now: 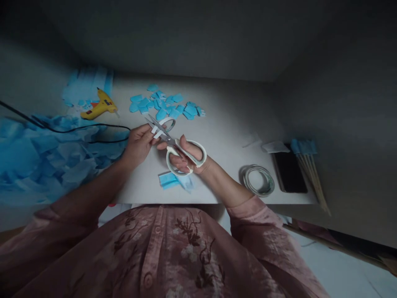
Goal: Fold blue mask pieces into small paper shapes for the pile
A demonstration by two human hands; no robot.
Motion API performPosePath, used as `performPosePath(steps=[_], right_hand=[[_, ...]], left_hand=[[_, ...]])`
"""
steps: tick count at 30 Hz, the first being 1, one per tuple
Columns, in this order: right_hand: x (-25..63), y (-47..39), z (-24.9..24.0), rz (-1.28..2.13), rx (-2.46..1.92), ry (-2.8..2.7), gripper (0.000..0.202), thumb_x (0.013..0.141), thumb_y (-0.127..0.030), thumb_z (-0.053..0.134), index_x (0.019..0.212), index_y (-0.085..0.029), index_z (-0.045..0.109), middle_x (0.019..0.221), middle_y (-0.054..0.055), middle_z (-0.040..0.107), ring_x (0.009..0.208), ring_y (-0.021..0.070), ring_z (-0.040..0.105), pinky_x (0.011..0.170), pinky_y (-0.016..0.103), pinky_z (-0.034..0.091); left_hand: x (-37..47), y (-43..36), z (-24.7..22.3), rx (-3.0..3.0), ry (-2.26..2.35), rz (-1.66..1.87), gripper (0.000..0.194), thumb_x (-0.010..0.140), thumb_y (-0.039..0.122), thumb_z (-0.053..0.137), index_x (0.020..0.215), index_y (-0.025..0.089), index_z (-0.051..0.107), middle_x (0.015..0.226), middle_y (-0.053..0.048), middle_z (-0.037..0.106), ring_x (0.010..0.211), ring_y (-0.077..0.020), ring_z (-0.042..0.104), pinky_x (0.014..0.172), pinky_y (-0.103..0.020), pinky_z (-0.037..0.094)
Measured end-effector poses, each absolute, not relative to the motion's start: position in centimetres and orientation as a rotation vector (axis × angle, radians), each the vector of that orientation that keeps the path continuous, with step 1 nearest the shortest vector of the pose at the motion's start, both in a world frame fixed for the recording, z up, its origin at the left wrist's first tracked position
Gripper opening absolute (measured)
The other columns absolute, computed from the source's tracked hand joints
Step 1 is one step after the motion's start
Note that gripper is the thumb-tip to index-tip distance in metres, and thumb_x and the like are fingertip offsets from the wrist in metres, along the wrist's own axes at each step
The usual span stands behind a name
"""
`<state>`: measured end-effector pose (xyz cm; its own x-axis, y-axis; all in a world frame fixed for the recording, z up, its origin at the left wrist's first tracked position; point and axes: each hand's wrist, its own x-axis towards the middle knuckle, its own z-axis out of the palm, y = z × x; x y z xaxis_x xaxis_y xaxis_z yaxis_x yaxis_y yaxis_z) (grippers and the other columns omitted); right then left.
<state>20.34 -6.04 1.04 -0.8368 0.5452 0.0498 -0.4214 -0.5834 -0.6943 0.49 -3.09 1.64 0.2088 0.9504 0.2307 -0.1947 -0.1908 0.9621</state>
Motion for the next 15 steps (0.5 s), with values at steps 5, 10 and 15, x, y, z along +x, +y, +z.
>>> performPosePath(steps=[5, 10, 15], right_hand=[[20.4, -5.9, 1.1, 2.326, -0.366, -1.057, 0.071, 0.090, -0.079, 0.059, 0.123, -0.016, 0.064, 0.059, -0.012, 0.041, 0.041, 0.0033, 0.027, 0.031, 0.015, 0.029], [20.3, -6.1, 1.4, 2.219, -0.445, -1.137, 0.069, 0.089, -0.074, 0.065, 0.124, -0.014, 0.066, 0.058, -0.012, 0.044, 0.038, 0.0022, 0.030, 0.031, 0.015, 0.028], [20.0, -7.1, 2.4, 1.936, -0.561, -1.279, 0.056, 0.092, -0.061, 0.072, 0.120, -0.012, 0.071, 0.057, -0.010, 0.051, 0.036, 0.0015, 0.037, 0.033, 0.017, 0.027]], left_hand=[[0.8, -3.3, 2.8, 1.324, 0.886, 1.269, 0.053, 0.082, 0.058, 0.077, 0.056, 0.019, 0.052, 0.053, 0.004, 0.040, 0.053, -0.0088, 0.035, 0.054, -0.027, 0.024], [0.9, -3.4, 3.3, 1.325, 0.921, 1.284, 0.046, 0.081, 0.052, 0.077, 0.059, 0.019, 0.056, 0.053, 0.004, 0.041, 0.052, -0.0080, 0.034, 0.052, -0.025, 0.024], [0.9, -3.2, 3.4, 1.292, 0.961, 1.311, 0.033, 0.076, 0.046, 0.078, 0.064, 0.018, 0.068, 0.053, 0.005, 0.047, 0.050, -0.0065, 0.034, 0.049, -0.023, 0.025]])
